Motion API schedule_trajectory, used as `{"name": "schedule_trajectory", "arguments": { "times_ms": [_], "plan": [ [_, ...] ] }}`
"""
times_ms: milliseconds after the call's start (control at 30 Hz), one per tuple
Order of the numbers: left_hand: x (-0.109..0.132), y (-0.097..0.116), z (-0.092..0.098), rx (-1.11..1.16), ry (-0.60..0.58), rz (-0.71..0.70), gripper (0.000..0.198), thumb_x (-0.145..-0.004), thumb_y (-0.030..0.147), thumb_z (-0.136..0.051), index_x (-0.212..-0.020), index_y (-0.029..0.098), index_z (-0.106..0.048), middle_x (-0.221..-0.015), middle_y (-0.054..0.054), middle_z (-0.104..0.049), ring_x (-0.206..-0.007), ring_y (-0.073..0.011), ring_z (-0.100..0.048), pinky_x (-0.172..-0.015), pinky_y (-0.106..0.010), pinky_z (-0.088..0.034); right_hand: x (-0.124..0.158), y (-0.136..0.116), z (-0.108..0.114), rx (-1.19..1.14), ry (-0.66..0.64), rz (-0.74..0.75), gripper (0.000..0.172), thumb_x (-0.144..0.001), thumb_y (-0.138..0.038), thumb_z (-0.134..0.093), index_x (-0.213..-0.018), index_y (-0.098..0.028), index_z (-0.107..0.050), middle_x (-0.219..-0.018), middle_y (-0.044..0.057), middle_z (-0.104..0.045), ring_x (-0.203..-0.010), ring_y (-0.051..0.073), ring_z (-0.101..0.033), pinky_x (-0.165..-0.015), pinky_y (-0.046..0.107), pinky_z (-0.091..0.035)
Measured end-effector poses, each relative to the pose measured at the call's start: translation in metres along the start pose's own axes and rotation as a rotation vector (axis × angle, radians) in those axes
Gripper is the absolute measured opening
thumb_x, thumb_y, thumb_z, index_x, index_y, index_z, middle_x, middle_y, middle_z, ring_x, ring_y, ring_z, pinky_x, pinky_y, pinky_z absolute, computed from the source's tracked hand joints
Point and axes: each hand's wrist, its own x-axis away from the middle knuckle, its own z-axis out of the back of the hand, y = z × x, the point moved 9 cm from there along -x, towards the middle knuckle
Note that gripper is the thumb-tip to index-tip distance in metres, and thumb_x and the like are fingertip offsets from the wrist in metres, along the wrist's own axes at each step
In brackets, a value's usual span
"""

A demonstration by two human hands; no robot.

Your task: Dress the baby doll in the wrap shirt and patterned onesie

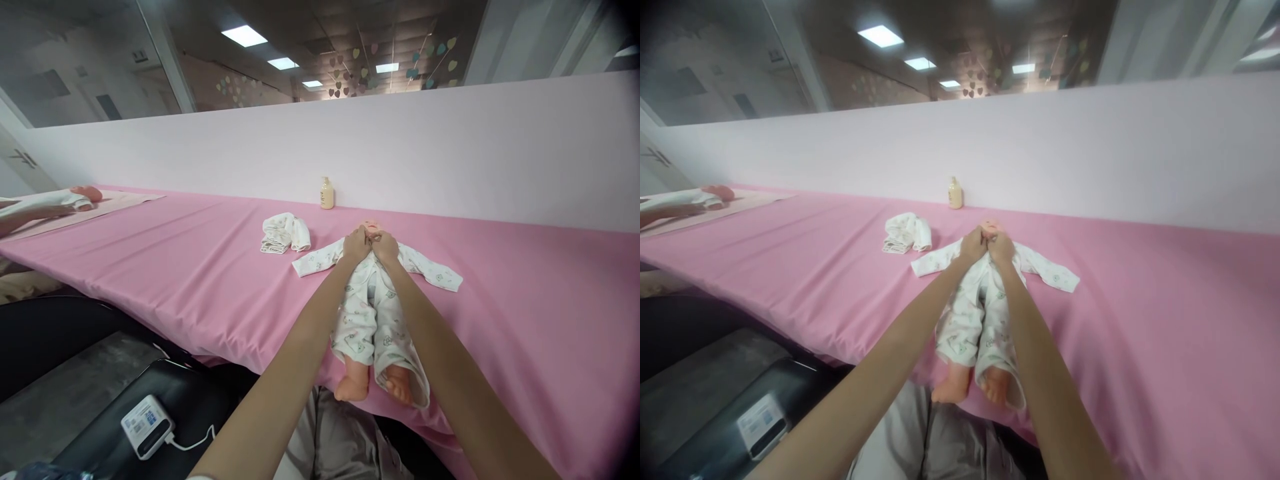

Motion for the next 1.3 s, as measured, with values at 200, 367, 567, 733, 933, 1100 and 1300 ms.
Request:
{"name": "schedule_trajectory", "arguments": {
  "times_ms": [200, 367, 567, 733, 933, 1100, 1300],
  "plan": [
    [0.0018, 0.0004, 0.0030, 0.002, 0.048, -0.005, 0.011, -0.089, 0.021, -0.040, -0.095, 0.020, -0.049, -0.098, -0.007, -0.063, -0.093, -0.0209, -0.058, -0.078, -0.031, -0.039, 0.0002, -0.0002, -0.0019, 0.033, -0.006, -0.005, 0.030, -0.091, -0.033, -0.042, -0.107, -0.018, -0.063, -0.104, 0.009, -0.067, -0.099, 0.024, -0.060, -0.085, 0.033, -0.044],
    [0.0021, 0.0000, 0.0025, 0.013, 0.059, -0.013, 0.011, -0.090, 0.021, -0.040, -0.095, 0.020, -0.049, -0.099, -0.006, -0.063, -0.092, -0.0197, -0.058, -0.077, -0.030, -0.039, 0.0022, -0.0005, -0.0004, 0.047, 0.004, -0.016, 0.029, -0.091, -0.031, -0.042, -0.108, -0.017, -0.060, -0.106, 0.010, -0.065, -0.101, 0.025, -0.059, -0.084, 0.034, -0.043],
    [0.0018, -0.0003, 0.0017, 0.020, 0.050, -0.007, 0.010, -0.090, 0.022, -0.040, -0.094, 0.020, -0.050, -0.099, -0.006, -0.063, -0.092, -0.0202, -0.058, -0.077, -0.030, -0.038, 0.0048, -0.0014, 0.0016, 0.032, 0.013, -0.022, 0.029, -0.091, -0.030, -0.040, -0.109, -0.017, -0.060, -0.107, 0.010, -0.064, -0.100, 0.023, -0.059, -0.084, 0.032, -0.043],
    [0.0024, 0.0008, 0.0020, 0.027, 0.039, -0.003, 0.011, -0.092, 0.022, -0.039, -0.095, 0.020, -0.049, -0.101, -0.007, -0.063, -0.095, -0.0207, -0.058, -0.079, -0.031, -0.038, 0.0046, 0.0004, 0.0019, 0.012, 0.012, -0.037, 0.029, -0.090, -0.029, -0.041, -0.107, -0.018, -0.061, -0.105, 0.009, -0.065, -0.099, 0.023, -0.059, -0.083, 0.032, -0.043],
    [0.0045, -0.0001, 0.0043, 0.064, 0.041, 0.023, 0.010, -0.091, 0.024, -0.041, -0.100, 0.020, -0.045, -0.099, -0.007, -0.064, -0.095, -0.0210, -0.059, -0.079, -0.031, -0.039, 0.0018, 0.0036, 0.0002, 0.005, 0.012, -0.047, 0.030, -0.089, -0.030, -0.042, -0.108, -0.016, -0.061, -0.105, 0.010, -0.065, -0.100, 0.024, -0.059, -0.084, 0.033, -0.043],
    [0.0043, -0.0013, 0.0038, 0.088, 0.026, 0.031, 0.008, -0.092, 0.025, -0.041, -0.099, 0.021, -0.043, -0.101, -0.006, -0.064, -0.096, -0.0207, -0.059, -0.080, -0.031, -0.039, 0.0014, 0.0040, 0.0008, -0.007, 0.013, -0.055, 0.030, -0.088, -0.030, -0.043, -0.108, -0.017, -0.062, -0.104, 0.010, -0.066, -0.100, 0.023, -0.059, -0.084, 0.032, -0.043],
    [0.0030, -0.0028, 0.0021, 0.082, 0.051, 0.030, 0.007, -0.091, 0.026, -0.043, -0.097, 0.021, -0.042, -0.099, -0.006, -0.064, -0.094, -0.0213, -0.060, -0.076, -0.030, -0.038, 0.0020, 0.0045, 0.0017, -0.023, 0.014, -0.063, 0.029, -0.087, -0.031, -0.045, -0.104, -0.019, -0.064, -0.101, 0.008, -0.067, -0.098, 0.023, -0.061, -0.083, 0.031, -0.044]
  ]
}}
